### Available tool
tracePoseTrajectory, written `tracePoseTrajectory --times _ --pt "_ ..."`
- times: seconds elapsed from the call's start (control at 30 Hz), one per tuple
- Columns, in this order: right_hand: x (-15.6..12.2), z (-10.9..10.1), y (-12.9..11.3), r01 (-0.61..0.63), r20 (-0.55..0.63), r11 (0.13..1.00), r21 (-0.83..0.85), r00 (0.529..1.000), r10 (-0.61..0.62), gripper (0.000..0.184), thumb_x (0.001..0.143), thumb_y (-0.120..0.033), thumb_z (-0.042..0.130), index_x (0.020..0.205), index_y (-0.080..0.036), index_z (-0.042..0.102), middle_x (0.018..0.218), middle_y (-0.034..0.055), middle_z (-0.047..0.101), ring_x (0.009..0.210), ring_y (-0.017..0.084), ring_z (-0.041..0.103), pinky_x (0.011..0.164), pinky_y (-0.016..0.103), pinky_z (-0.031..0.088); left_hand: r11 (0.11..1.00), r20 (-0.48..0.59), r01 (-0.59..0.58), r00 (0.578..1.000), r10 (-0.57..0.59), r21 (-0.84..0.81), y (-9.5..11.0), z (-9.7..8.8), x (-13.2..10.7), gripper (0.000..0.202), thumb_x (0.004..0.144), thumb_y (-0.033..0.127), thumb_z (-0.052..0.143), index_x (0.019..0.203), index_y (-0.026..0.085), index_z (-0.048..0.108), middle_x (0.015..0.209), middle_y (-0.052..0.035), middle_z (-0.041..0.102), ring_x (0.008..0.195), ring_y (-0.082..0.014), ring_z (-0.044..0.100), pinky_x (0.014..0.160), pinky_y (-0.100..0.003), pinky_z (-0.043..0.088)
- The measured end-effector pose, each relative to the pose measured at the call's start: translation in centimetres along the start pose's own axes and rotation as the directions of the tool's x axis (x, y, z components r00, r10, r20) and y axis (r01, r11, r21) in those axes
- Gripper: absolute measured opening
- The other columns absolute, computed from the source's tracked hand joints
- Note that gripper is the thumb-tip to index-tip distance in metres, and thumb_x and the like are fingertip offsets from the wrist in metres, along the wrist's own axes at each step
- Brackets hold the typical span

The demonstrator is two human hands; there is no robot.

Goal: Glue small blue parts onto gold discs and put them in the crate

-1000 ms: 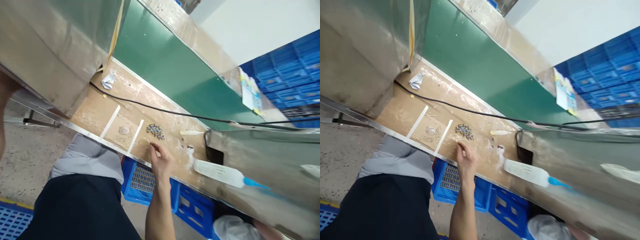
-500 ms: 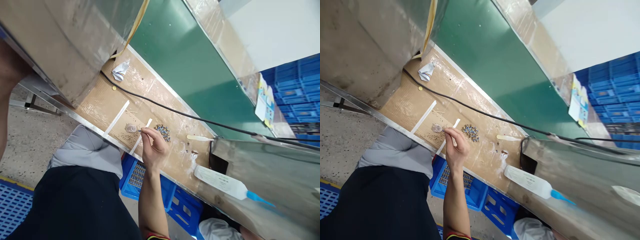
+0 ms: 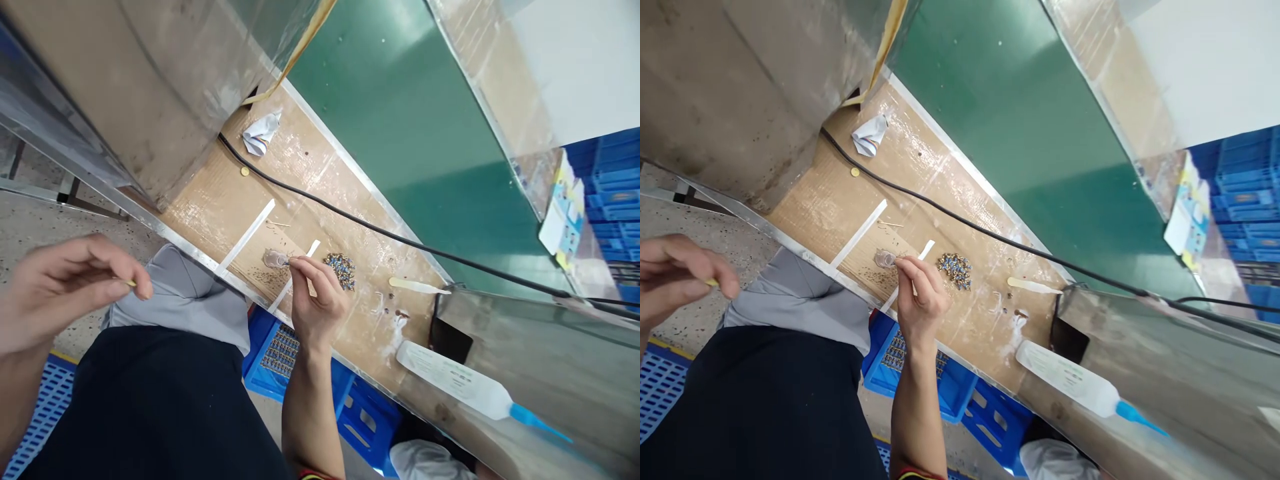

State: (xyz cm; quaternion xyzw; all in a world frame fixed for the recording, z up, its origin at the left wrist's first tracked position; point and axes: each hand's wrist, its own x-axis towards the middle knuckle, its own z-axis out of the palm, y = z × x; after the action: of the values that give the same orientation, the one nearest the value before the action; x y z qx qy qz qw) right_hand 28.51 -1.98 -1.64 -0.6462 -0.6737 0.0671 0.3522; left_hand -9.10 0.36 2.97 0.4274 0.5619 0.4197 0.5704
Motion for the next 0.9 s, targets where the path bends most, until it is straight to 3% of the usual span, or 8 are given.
tracePoseTrajectory --times 0.03,0.1,0.17,0.4,0.9 --pt "0.1 0.0 0.0 0.019 -0.002 1.0 -0.014 1.0 -0.019 0.015 0.11 -0.021 0.073 0.114 -0.028 0.086 0.113 0.0042 0.088 0.106 0.023 0.085 0.097 0.042 0.069 1.0 0.134 0.002 0.991 -0.003 0.008 -0.3 0.4 -0.1 0.015 0.097 0.032 0.092 0.091 0.022 0.083 0.088 -0.0032 0.083 0.082 -0.0204 0.082 0.075 -0.032 0.069" --pt "0.2 -0.1 -0.1 0.052 -0.004 0.998 -0.025 0.999 -0.052 0.016 0.11 -0.018 0.074 0.113 -0.027 0.086 0.111 0.0042 0.088 0.105 0.022 0.084 0.095 0.04 0.068 1.0 0.366 -0.003 0.931 -0.003 0.016 -0.6 1.1 0.0 0.008 0.106 0.021 0.08 0.099 0.023 0.083 0.091 -0.0034 0.084 0.084 -0.0167 0.081 0.075 -0.024 0.067" --pt "0.2 -0.1 -0.1 0.066 0.003 0.998 -0.018 0.998 -0.066 0.017 0.109 -0.015 0.074 0.113 -0.027 0.086 0.111 0.0045 0.088 0.104 0.022 0.084 0.094 0.039 0.067 1.0 0.445 0.012 0.895 -0.013 0.005 -0.8 1.8 0.4 0.01 0.108 0.017 0.075 0.102 0.021 0.082 0.091 -0.0032 0.083 0.086 -0.0139 0.08 0.077 -0.02 0.064" --pt "0.3 -0.2 -0.2 0.06 0.011 0.998 -0.01 0.998 -0.06 0.018 0.108 -0.013 0.074 0.113 -0.027 0.085 0.111 0.0039 0.087 0.104 0.021 0.084 0.094 0.038 0.068 0.998 0.527 0.06 0.849 -0.046 -0.011 -1.8 3.1 0.8 0.006 0.111 0.022 0.074 0.11 0.024 0.08 0.094 -0.0002 0.083 0.092 -0.0134 0.08 0.084 -0.02 0.062" --pt "0.3 -0.7 -0.2 0.061 0.056 0.998 0.024 0.997 -0.062 0.022 0.107 -0.01 0.074 0.113 -0.028 0.085 0.112 0.0022 0.087 0.106 0.02 0.084 0.095 0.037 0.067 0.997 0.511 0.078 0.857 -0.065 -0.004 -2.5 3.0 1.2 0.007 0.111 0.024 0.075 0.11 0.028 0.081 0.095 0.0016 0.083 0.092 -0.013 0.082 0.087 -0.018 0.065"
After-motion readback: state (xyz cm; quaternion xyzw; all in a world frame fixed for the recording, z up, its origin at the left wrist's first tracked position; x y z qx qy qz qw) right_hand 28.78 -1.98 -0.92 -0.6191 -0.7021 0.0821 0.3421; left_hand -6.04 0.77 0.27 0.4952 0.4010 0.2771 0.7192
